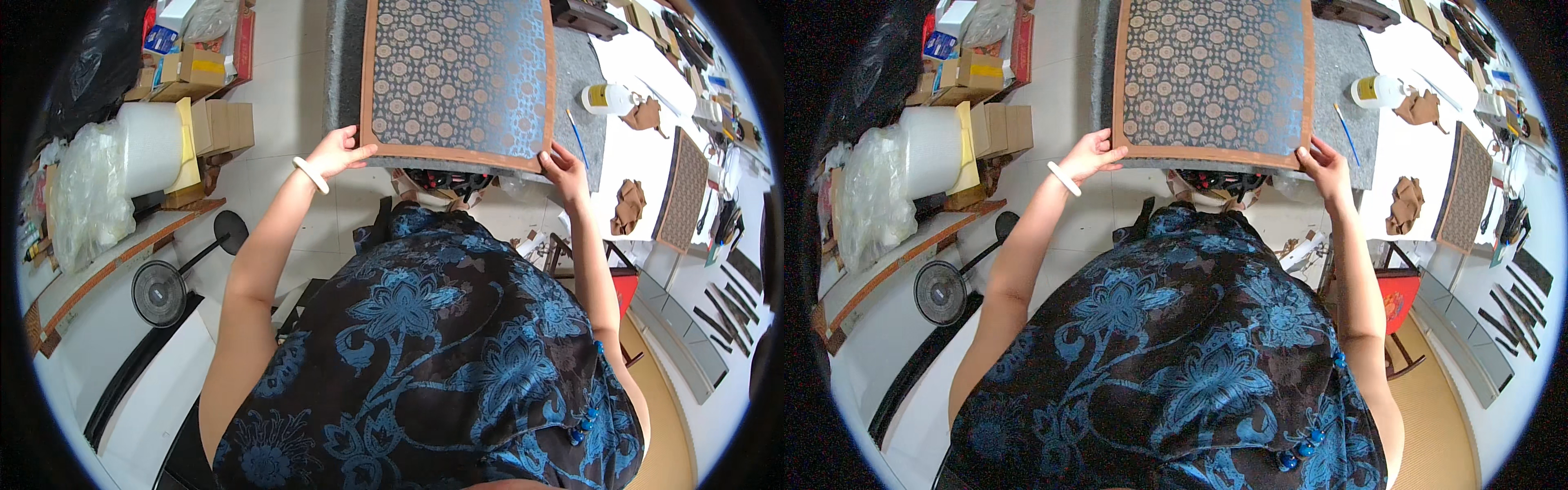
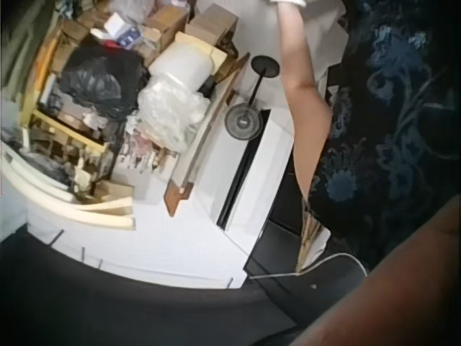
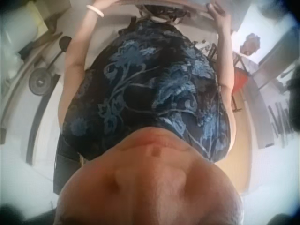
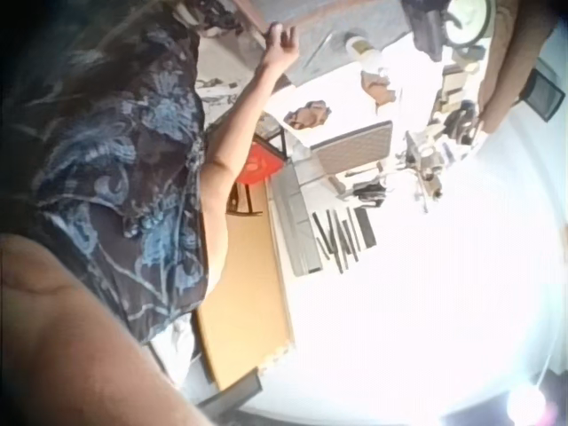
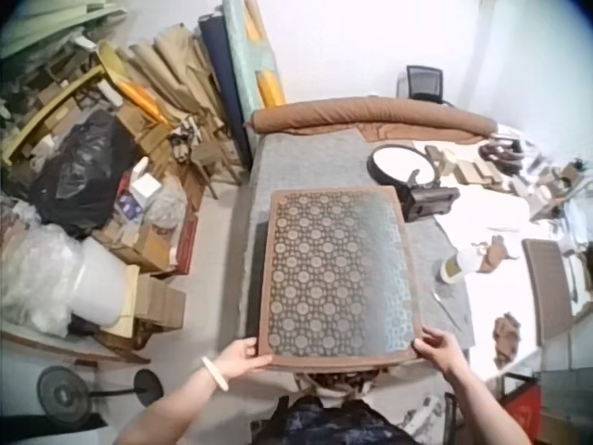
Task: The person assembles a tray by applying glue to a wooden frame and attaching a patterned fabric insert. They then use an iron to press the fabric onto the frame, ensuring it adheres properly. Finally, they place the assembled tray into a box.
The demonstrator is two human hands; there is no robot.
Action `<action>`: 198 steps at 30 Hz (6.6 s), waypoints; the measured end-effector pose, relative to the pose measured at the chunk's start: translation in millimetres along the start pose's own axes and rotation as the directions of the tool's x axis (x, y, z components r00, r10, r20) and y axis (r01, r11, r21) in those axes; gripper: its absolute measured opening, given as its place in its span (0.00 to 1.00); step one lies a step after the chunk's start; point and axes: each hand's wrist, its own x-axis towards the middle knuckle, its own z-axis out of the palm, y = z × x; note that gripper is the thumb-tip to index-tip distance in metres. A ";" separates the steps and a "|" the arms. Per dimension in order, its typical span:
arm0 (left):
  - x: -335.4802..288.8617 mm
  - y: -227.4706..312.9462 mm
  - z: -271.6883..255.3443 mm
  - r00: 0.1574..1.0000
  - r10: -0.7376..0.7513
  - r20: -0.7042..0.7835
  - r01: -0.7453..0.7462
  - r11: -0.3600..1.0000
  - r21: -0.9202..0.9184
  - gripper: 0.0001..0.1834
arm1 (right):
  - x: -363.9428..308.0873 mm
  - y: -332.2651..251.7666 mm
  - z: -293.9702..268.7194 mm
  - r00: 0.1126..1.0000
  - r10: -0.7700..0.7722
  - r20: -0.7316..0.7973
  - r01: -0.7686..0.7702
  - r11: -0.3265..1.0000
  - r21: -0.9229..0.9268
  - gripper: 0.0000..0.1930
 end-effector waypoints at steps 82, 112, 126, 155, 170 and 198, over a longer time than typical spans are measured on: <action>10.6 27.7 131.7 0.638 0.721 0.272 -0.322 -0.071 0.944 0.44 | -45.3 8.3 134.8 0.645 -0.678 0.351 0.509 0.039 -0.860 0.39; 4.5 -17.1 81.5 0.477 0.712 -0.516 -0.377 0.696 0.612 0.25 | -34.2 25.2 60.0 0.749 -0.560 -0.354 0.395 0.806 -0.441 0.17; 7.7 -5.6 53.5 0.731 0.268 -0.628 -0.442 0.887 -0.136 0.20 | -29.9 -1.3 35.3 0.966 -0.066 -0.249 0.157 0.917 0.367 0.13; -10.1 10.9 113.0 0.396 0.914 -0.091 -0.468 0.286 0.836 0.26 | -12.0 -95.2 154.9 0.347 -0.339 0.874 0.832 -0.320 -0.454 0.19; 6.5 12.3 100.9 0.350 0.934 0.072 -0.504 0.123 0.855 0.31 | -4.0 -111.0 147.0 0.237 -0.575 0.783 0.699 -0.459 -0.549 0.10; 43.1 40.6 135.3 0.608 0.793 -0.015 -0.375 0.303 0.876 0.56 | -93.8 45.6 93.3 0.781 -0.624 -0.028 0.500 0.651 -0.571 0.05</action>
